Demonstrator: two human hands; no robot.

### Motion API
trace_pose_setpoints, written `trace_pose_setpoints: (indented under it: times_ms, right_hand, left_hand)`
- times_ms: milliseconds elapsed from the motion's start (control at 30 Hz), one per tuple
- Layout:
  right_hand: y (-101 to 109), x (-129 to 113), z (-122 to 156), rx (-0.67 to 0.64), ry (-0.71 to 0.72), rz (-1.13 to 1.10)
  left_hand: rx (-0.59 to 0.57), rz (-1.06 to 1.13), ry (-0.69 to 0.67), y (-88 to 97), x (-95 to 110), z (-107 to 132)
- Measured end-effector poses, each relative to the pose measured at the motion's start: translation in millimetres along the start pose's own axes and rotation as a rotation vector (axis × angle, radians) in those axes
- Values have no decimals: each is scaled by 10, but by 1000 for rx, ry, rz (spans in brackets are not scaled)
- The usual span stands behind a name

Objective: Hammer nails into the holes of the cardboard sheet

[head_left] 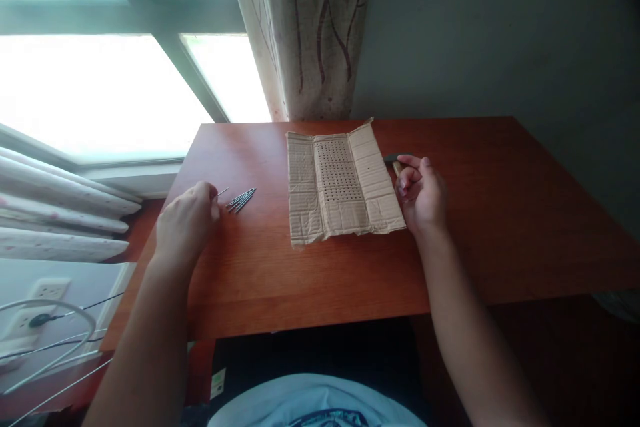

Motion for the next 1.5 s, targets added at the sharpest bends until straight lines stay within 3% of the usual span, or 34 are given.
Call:
trace_pose_setpoints:
  times_ms: [167, 333, 633, 900, 1033, 1500]
  right_hand:
    - [-8, 0, 17, 8, -9, 1]
    - [-6, 5, 20, 5, -4, 28]
    - [28, 47, -17, 12, -25, 45]
    - [8, 31, -3, 17, -35, 37]
    - [16, 40, -4, 3, -32, 24]
    - [0, 32, 17, 9, -31, 84]
  left_hand:
    - [290, 77, -72, -11, 62, -22]
    - [533, 294, -68, -1, 51, -51]
    - [601, 1061, 143, -30, 149, -22]
    - [693, 1881, 198, -99, 174, -88]
    - [692, 1929, 226, -99, 186, -100]
    - [638, 1724, 225, -34, 328, -68]
Point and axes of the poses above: each hand's wrist, its own z-axis away from the middle knuckle, its own y-axis out of the back of the hand, x = y × z, the point moved 2 cm from there along -z, towards the middle knuckle, and after that the axes turned 14 degrees about -y, right-handed, at the moved point
